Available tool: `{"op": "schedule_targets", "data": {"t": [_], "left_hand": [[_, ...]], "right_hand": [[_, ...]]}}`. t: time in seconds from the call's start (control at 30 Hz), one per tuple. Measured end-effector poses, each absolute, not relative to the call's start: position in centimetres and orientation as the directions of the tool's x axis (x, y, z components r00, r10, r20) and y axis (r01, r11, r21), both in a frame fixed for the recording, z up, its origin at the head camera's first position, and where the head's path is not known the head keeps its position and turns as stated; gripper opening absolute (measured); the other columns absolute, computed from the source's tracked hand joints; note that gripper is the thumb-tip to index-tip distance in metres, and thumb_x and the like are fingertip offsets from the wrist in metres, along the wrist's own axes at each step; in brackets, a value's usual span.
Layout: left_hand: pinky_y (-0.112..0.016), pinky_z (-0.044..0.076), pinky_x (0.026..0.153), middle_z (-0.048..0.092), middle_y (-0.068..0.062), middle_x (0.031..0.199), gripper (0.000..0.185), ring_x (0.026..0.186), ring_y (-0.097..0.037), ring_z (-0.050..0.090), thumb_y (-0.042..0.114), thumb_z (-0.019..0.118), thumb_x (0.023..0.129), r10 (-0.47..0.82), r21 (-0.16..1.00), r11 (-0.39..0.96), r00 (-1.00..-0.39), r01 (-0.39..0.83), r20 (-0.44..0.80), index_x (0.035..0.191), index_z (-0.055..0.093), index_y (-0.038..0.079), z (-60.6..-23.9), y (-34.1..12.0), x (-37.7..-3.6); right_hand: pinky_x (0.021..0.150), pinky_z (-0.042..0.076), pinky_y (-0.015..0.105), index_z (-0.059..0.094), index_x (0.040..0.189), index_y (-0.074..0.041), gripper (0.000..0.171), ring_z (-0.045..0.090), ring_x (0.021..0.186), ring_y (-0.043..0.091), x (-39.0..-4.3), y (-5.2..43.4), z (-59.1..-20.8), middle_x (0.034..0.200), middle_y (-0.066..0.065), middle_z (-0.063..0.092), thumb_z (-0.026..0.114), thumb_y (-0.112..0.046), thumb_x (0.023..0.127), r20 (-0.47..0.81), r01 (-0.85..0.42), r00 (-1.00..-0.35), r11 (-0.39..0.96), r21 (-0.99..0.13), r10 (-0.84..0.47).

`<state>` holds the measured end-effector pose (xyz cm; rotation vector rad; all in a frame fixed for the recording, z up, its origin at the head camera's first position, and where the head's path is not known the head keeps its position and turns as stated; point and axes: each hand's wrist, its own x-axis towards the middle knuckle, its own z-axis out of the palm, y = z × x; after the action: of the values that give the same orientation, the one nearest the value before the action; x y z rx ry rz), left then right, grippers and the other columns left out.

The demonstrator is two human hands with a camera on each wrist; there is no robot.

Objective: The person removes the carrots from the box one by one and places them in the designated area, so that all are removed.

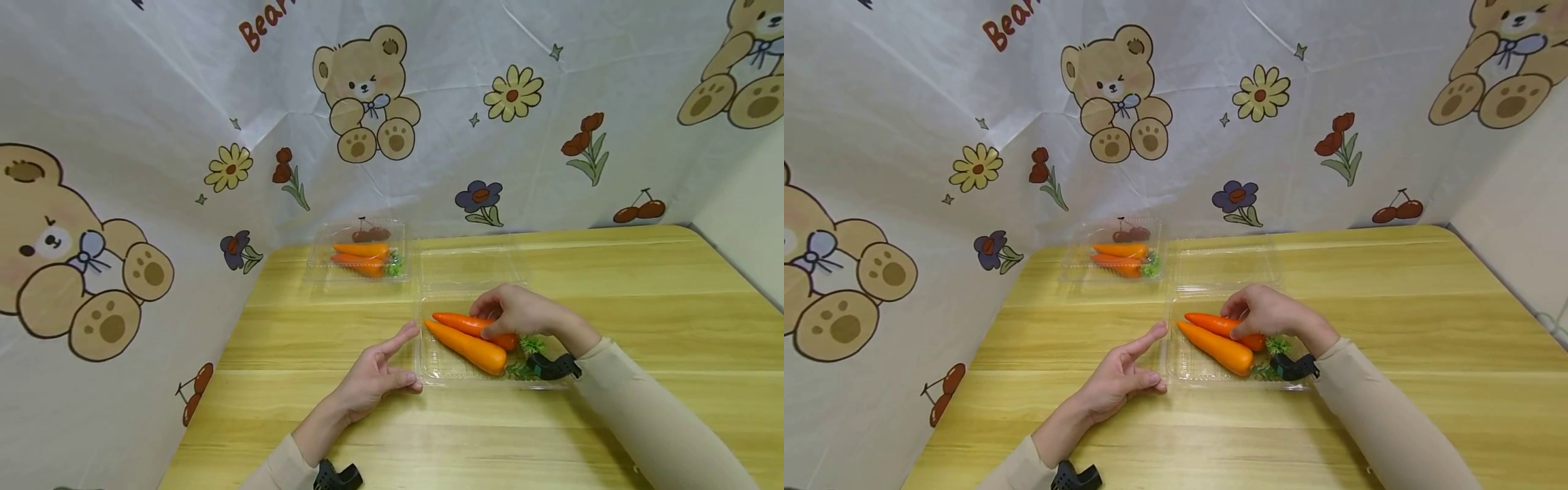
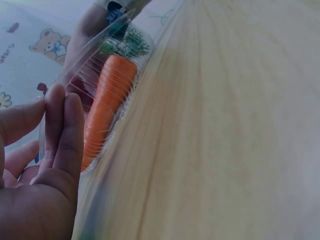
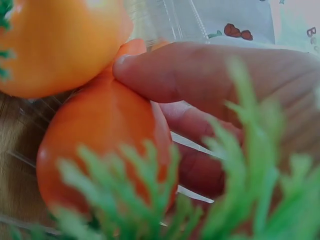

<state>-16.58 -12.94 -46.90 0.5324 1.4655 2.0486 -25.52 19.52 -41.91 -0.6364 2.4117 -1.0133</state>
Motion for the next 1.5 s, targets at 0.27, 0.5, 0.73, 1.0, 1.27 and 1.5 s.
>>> {"op": "schedule_targets", "data": {"t": [0.27,0.5,0.73,1.0,1.27,1.5], "left_hand": [[-0.027,0.064,0.088,0.0,-0.008,0.175,0.083,0.087,-0.012,0.076,-0.006,0.068,0.095,0.644,0.947,-0.242,-0.765,-0.211,-0.005,0.164,0.024,0.008,-47.0,-12.9,-16.5],[-0.027,0.064,0.089,-0.001,-0.008,0.175,0.083,0.087,-0.011,0.076,-0.007,0.066,0.095,0.645,0.948,-0.24,-0.764,-0.209,-0.005,0.164,0.023,0.006,-47.0,-12.9,-16.6],[-0.027,0.064,0.089,-0.001,-0.007,0.175,0.082,0.087,-0.011,0.076,-0.007,0.067,0.095,0.642,0.949,-0.238,-0.767,-0.206,-0.006,0.164,0.024,0.007,-47.0,-13.0,-16.6],[-0.027,0.064,0.089,0.0,-0.007,0.175,0.082,0.087,-0.011,0.076,-0.006,0.067,0.095,0.643,0.948,-0.241,-0.766,-0.206,-0.003,0.163,0.025,0.007,-47.0,-13.0,-16.5],[-0.027,0.064,0.089,-0.001,-0.008,0.175,0.082,0.087,-0.011,0.076,-0.006,0.067,0.095,0.645,0.948,-0.246,-0.764,-0.203,0.004,0.163,0.023,0.005,-47.1,-13.0,-16.5],[-0.027,0.064,0.089,0.0,-0.008,0.175,0.082,0.087,-0.011,0.076,-0.007,0.066,0.095,0.647,0.948,-0.244,-0.763,-0.207,0.0,0.164,0.021,0.004,-47.1,-13.0,-16.6]], "right_hand": [[0.093,0.061,0.037,0.072,0.118,-0.006,0.035,0.067,0.104,0.021,-25.5,19.7,-41.8,0.113,0.006,0.074,0.081,-0.012,0.085,-0.228,-0.196,-0.798,0.598,-0.777,-0.558],[0.091,0.063,0.036,0.07,0.123,-0.001,0.039,0.067,0.109,0.026,-25.3,20.0,-41.2,0.121,0.013,0.072,0.08,-0.011,0.087,-0.22,-0.158,-0.803,0.554,-0.817,-0.554],[0.088,0.063,0.034,0.069,0.124,-0.001,0.038,0.067,0.107,0.025,-25.2,20.1,-41.0,0.121,0.014,0.071,0.079,-0.01,0.088,-0.198,-0.158,-0.808,0.528,-0.834,-0.555],[0.08,0.062,0.031,0.069,0.122,-0.003,0.036,0.065,0.097,0.025,-25.1,20.3,-40.5,0.114,0.013,0.07,0.079,-0.012,0.089,-0.186,-0.128,-0.835,0.512,-0.85,-0.518],[0.079,0.062,0.029,0.067,0.127,-0.002,0.042,0.064,0.098,0.025,-24.5,20.6,-39.6,0.116,0.016,0.07,0.08,-0.017,0.089,-0.171,-0.072,-0.891,0.501,-0.862,-0.421],[0.075,0.063,0.032,0.064,0.132,-0.002,0.047,0.065,0.099,0.027,-23.9,21.1,-39.0,0.125,0.021,0.067,0.079,-0.019,0.091,-0.194,0.009,-0.919,0.475,-0.88,-0.343]]}}
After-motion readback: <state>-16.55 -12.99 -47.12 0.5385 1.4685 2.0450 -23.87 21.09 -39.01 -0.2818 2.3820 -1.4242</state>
